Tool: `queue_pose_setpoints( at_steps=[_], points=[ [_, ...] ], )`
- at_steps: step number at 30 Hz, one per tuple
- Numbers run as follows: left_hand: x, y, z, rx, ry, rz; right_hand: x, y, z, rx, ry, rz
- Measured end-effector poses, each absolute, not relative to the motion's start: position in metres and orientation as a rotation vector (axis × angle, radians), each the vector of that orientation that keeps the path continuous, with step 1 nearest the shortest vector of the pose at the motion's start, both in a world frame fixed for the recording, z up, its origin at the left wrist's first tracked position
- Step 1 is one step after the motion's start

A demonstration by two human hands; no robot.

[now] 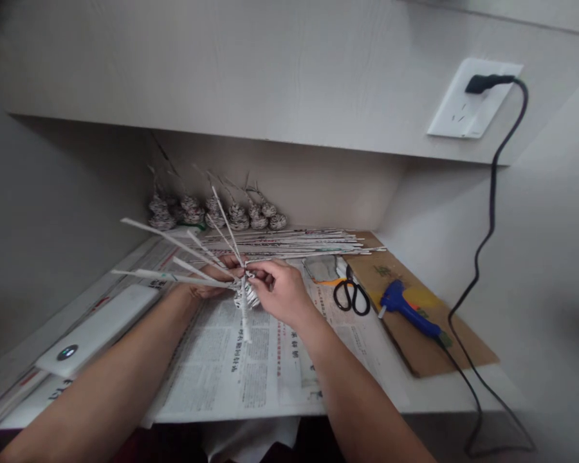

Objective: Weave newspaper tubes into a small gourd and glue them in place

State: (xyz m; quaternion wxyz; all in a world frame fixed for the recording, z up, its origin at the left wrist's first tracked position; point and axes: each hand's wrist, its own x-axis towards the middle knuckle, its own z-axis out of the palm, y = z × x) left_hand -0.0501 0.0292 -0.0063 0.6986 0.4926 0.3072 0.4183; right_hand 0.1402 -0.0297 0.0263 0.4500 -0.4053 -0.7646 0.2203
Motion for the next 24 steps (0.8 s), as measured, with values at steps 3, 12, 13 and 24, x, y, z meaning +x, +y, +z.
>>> queue_pose_setpoints(
  at_steps=[3, 12, 13, 24],
  points=[
    [-0.051, 0.027, -0.004, 1.093, 0.670, 0.883, 0.140, -0.032, 0.029, -0.959, -1.948, 0.476],
    [-0.056, 0.029, -0.011, 1.043, 0.621, 0.846, 0.136, -0.038, 0.031, -0.920, -2.053, 0.303],
    [-0.056, 0.029, -0.011, 1.049, 0.619, 0.837, 0.136, -0.038, 0.031, -0.918, -2.059, 0.286],
    [-0.059, 0.031, -0.014, 1.085, 0.570, 0.802, 0.130, -0.038, 0.024, -0.887, -2.050, 0.129]
  ],
)
